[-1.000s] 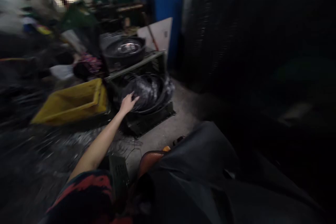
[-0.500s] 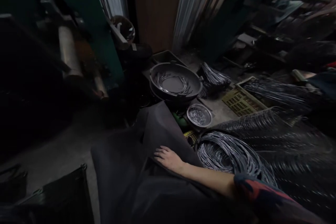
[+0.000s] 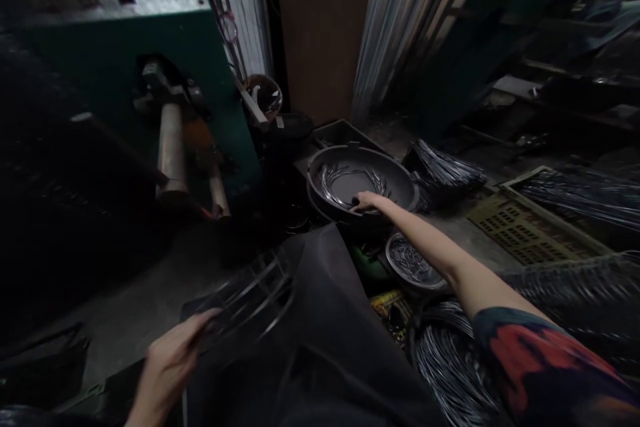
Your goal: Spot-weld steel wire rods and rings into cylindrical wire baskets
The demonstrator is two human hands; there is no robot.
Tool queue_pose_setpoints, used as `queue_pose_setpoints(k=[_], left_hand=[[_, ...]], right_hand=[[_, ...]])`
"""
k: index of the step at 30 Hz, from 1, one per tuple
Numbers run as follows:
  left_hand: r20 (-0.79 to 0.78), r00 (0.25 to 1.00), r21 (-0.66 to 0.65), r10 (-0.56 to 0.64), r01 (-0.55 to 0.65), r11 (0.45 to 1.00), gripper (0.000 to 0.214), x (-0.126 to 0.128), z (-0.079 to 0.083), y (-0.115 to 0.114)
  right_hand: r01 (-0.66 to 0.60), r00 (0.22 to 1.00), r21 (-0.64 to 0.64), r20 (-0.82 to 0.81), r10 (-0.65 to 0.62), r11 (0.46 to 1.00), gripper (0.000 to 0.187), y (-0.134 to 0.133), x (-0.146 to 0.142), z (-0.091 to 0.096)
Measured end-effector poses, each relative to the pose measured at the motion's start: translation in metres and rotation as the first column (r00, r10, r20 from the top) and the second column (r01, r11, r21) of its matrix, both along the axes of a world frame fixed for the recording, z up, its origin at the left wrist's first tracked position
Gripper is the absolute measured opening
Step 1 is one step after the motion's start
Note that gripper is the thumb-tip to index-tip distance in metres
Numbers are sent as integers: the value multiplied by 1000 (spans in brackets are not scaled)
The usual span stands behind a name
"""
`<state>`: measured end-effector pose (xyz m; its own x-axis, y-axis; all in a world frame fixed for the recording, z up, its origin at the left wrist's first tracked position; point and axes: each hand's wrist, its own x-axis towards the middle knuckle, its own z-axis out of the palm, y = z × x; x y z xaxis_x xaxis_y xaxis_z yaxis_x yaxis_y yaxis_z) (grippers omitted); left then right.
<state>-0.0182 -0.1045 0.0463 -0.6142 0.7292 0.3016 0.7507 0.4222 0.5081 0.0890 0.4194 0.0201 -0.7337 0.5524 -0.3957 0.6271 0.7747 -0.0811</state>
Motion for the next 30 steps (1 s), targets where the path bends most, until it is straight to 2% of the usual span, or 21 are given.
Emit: queue_pose_setpoints(k=[2, 4, 6, 9, 12, 15, 17, 18, 19, 20, 21, 22, 23, 24, 25, 27, 29, 30], left_hand=[[66, 980, -71, -188, 192, 979, 34, -1, -14, 22], [153, 954, -125, -257, 277, 953, 32, 0, -26, 43], [205, 957, -124, -204, 232, 965, 30, 1, -35, 55], [226, 973, -62, -50, 66, 996, 30, 4, -44, 60], [177, 976, -17, 131, -130, 991, 31, 10, -52, 58], [98, 976, 63, 195, -201, 978, 27, 16, -54, 56], [65, 978, 156, 197, -205, 966, 23, 22, -48, 58], [60, 980, 202, 189, -197, 959, 21, 25, -41, 60], [65, 983, 240, 170, -181, 954, 19, 28, -33, 63], [83, 986, 266, 141, -159, 951, 19, 32, -23, 68], [111, 988, 283, 103, -131, 950, 19, 35, -11, 75], [140, 988, 301, 63, -103, 948, 21, 40, 2, 83], [174, 984, 315, 26, -81, 946, 24, 44, 15, 93], [208, 978, 332, -4, -67, 941, 27, 48, 27, 104], [237, 971, 352, -26, -61, 934, 30, 51, 38, 114], [305, 950, 397, -68, -62, 916, 36, 55, 55, 133], [415, 898, 433, -147, -52, 900, 42, 57, 63, 144], [490, 847, 439, -203, -38, 898, 45, 57, 63, 146]], right_hand=[[-28, 999, -9, 36, 29, 1000, 32, 3, -5, -14], [-48, 998, -12, 37, 48, 999, 31, 4, -4, -23], [-42, 999, -3, 12, 42, 999, 31, 6, 1, -26], [15, 997, 37, -70, -13, 999, 36, 7, 9, -27], [80, 980, 84, -190, -63, 993, 39, 3, 12, -24], [148, 948, 128, -300, -104, 981, 38, 0, 9, -11], [269, 861, 95, -471, -194, 959, 36, 1, 2, 9], [336, 764, 23, -591, -259, 941, 33, 2, -3, 22], [377, 629, -99, -703, -333, 921, 29, 2, -8, 39], [361, 471, -256, -780, -412, 897, 26, 1, -14, 57], [281, 325, -415, -808, -492, 866, 24, -3, -20, 76], [152, 224, -545, -794, -565, 825, 23, -10, -25, 96], [2, 162, -639, -759, -631, 769, 23, -21, -31, 116], [-141, 133, -697, -717, -684, 703, 23, -36, -36, 135], [-263, 127, -727, -677, -725, 634, 24, -55, -40, 152], [-429, 164, -756, -603, -780, 494, 29, -99, -47, 176], [-522, 235, -780, -521, -820, 346, 32, -144, -52, 186], [-548, 275, -792, -474, -836, 269, 33, -164, -56, 186]])
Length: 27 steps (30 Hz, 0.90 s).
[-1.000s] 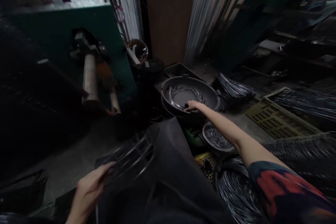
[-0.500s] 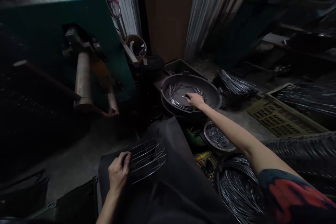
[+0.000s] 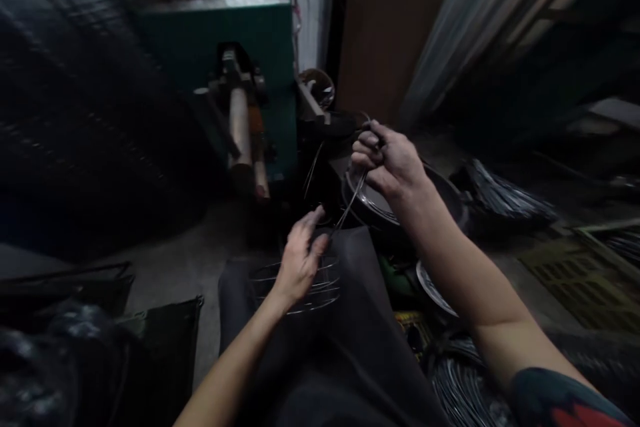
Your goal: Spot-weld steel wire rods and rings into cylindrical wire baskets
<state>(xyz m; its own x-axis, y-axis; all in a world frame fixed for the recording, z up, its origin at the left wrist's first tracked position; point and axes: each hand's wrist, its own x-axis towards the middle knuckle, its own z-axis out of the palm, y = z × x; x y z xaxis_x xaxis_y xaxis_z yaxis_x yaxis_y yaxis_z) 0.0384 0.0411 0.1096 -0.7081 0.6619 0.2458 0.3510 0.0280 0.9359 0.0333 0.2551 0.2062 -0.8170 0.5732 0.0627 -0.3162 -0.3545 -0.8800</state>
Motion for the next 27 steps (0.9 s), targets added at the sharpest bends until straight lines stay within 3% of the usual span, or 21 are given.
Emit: queue_pose_setpoints(k=[3, 6, 10, 14, 19, 22, 27], left_hand=[[273, 956, -23, -109, 120, 993, 48, 2, -11, -11], [344, 938, -81, 46, -19, 996, 47, 5, -27, -33], [336, 914, -137, 227, -190, 972, 46, 8, -43, -49], [281, 864, -157, 418, -388, 908, 44, 12, -52, -47], [392, 742, -108, 544, -550, 828, 40, 14, -66, -40], [557, 649, -49, 518, -597, 801, 40, 15, -71, -38], [581, 697, 9, 421, -522, 853, 36, 21, -73, -37]], right_hand=[[-118, 993, -157, 9, 121, 981, 31, -49, -12, -18], [-149, 980, -179, 105, 170, 972, 24, -83, -18, -50], [-198, 945, 22, 271, 185, 980, 36, -108, -8, -96], [-138, 946, 213, 318, 65, 967, 44, -115, 1, -126], [-97, 937, 300, 348, -14, 949, 41, -122, 8, -136], [-84, 945, 257, 326, -5, 963, 40, -127, 15, -132], [-10, 955, 247, 291, -64, 969, 41, -125, 10, -130]])
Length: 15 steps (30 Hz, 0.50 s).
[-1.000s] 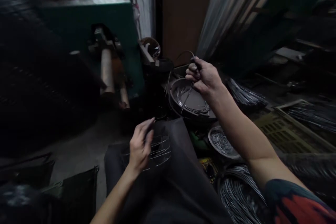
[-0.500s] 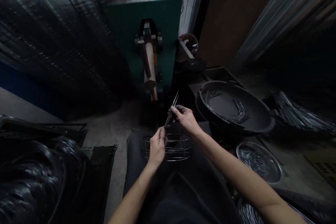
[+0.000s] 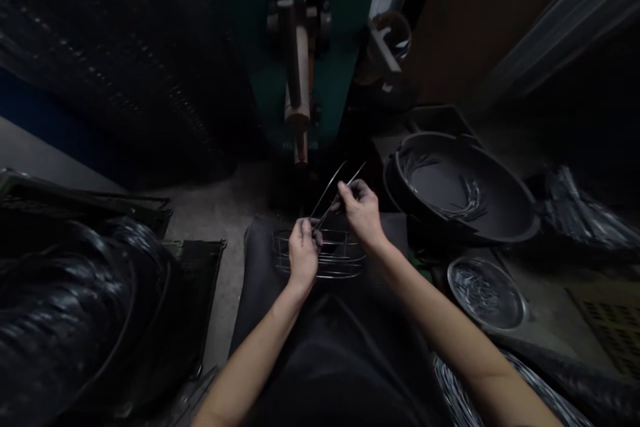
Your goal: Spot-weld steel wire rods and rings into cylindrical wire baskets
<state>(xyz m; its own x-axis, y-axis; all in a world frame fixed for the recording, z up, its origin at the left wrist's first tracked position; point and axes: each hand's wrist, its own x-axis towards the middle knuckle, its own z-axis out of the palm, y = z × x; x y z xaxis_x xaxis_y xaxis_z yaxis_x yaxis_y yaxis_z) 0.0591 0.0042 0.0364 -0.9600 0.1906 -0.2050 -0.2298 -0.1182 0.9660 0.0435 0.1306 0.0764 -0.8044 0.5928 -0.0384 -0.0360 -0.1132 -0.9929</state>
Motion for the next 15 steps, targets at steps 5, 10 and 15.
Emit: queue_pose_setpoints(k=[5, 10, 15], left_hand=[[-73, 997, -72, 33, -38, 997, 33, 3, 3, 7], [-134, 974, -274, -183, 142, 951, 40, -8, 14, -20], [-443, 664, -677, -603, 192, 710, 89, -21, -16, -92]], right_hand=[[-138, 981, -352, 80, 177, 926, 52, -6, -6, -3], [-396, 879, -297, 152, 452, 869, 46, -7, 1, -2], [-458, 819, -294, 230, 527, 839, 40, 4, -8, -10]])
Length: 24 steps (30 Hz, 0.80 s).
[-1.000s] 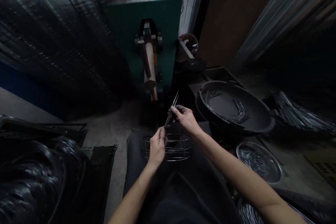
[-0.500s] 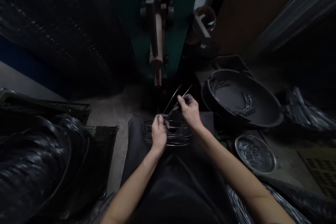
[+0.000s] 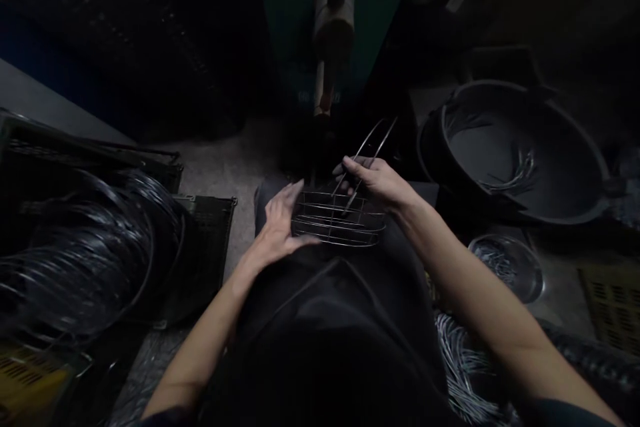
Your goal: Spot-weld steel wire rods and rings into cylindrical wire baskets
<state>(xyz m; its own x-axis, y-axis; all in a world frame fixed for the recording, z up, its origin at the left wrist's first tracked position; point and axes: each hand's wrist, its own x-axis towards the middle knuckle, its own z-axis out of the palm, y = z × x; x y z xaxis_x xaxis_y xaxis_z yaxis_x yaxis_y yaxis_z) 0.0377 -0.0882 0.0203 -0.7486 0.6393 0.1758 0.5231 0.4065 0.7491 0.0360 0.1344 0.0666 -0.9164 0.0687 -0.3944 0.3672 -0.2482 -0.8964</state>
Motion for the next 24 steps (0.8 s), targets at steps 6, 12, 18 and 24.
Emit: queue_pose_setpoints(k=[6, 12, 18, 24], left_hand=[[-309, 950, 107, -48, 85, 991, 94, -26, -56, 0], [-310, 951, 293, -15, 111, 950, 102, -72, -24, 29], [-261, 965, 387, 6, 98, 917, 106, -101, -16, 36], [-252, 967, 407, -29, 133, 904, 108, -120, -8, 46]], right_hand=[[78, 997, 112, -31, -75, 991, 35, -1, -14, -8], [164, 982, 42, -107, -158, 986, 33, 12, -49, 12], [171, 982, 88, -91, -163, 981, 14, 13, -83, 30], [141, 984, 126, -126, -125, 982, 22, 18, -107, 30]])
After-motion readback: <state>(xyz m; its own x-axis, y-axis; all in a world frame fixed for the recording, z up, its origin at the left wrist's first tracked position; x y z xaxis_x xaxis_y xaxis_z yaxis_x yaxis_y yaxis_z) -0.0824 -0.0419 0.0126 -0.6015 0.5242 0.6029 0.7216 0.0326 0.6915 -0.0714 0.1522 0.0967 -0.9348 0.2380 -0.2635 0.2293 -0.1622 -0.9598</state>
